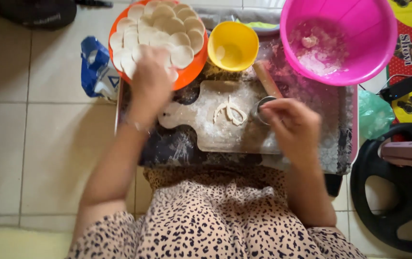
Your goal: Rolling out dough and cutting it into circular wrappers using a rolling pin and a round cutter.
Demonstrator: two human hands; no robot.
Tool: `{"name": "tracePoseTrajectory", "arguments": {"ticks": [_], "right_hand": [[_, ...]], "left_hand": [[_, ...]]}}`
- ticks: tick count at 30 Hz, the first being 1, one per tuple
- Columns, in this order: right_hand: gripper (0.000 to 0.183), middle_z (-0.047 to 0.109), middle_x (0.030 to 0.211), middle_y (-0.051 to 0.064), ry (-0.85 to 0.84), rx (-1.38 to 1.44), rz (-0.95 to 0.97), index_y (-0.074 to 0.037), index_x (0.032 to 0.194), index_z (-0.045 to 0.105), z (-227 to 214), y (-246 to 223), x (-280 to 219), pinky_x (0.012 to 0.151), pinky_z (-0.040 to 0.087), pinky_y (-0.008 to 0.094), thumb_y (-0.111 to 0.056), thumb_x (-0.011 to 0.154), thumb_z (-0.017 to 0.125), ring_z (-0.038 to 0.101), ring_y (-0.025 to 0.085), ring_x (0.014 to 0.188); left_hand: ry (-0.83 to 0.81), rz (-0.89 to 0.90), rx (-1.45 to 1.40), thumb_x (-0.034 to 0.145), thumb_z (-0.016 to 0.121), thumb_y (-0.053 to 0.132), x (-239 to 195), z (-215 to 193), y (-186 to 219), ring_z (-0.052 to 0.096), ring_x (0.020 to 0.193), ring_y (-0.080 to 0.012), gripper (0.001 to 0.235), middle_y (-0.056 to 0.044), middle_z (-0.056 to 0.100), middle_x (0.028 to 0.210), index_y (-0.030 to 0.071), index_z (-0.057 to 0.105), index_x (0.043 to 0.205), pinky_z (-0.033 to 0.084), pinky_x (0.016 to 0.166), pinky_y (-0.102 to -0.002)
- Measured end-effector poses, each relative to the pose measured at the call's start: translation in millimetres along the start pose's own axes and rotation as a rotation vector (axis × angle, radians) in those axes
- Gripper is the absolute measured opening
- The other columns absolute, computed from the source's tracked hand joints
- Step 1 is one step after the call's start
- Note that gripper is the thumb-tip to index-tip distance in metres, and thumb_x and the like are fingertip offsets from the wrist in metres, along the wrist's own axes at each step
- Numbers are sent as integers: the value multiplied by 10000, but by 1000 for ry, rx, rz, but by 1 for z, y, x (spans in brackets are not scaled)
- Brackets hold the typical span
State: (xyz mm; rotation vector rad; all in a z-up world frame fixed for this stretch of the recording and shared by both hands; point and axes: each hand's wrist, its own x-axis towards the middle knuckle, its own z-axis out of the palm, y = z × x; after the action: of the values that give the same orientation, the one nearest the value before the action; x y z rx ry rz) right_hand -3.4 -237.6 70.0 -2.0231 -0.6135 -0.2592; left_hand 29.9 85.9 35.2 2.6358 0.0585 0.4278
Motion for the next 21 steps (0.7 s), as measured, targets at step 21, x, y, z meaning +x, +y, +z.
{"name": "tracePoseTrajectory", "arguments": {"ticks": [21], "right_hand": [[151,675,973,18,124,-706,-105,-248,934,748,-44,21,-43,844,512,375,-121,889,816,632,266,906]], "left_hand": [[-165,238,-301,912,650,100,-90,104,103,684,974,-235,218,-29,705,961,170,715,1108,567,847,-330]]}}
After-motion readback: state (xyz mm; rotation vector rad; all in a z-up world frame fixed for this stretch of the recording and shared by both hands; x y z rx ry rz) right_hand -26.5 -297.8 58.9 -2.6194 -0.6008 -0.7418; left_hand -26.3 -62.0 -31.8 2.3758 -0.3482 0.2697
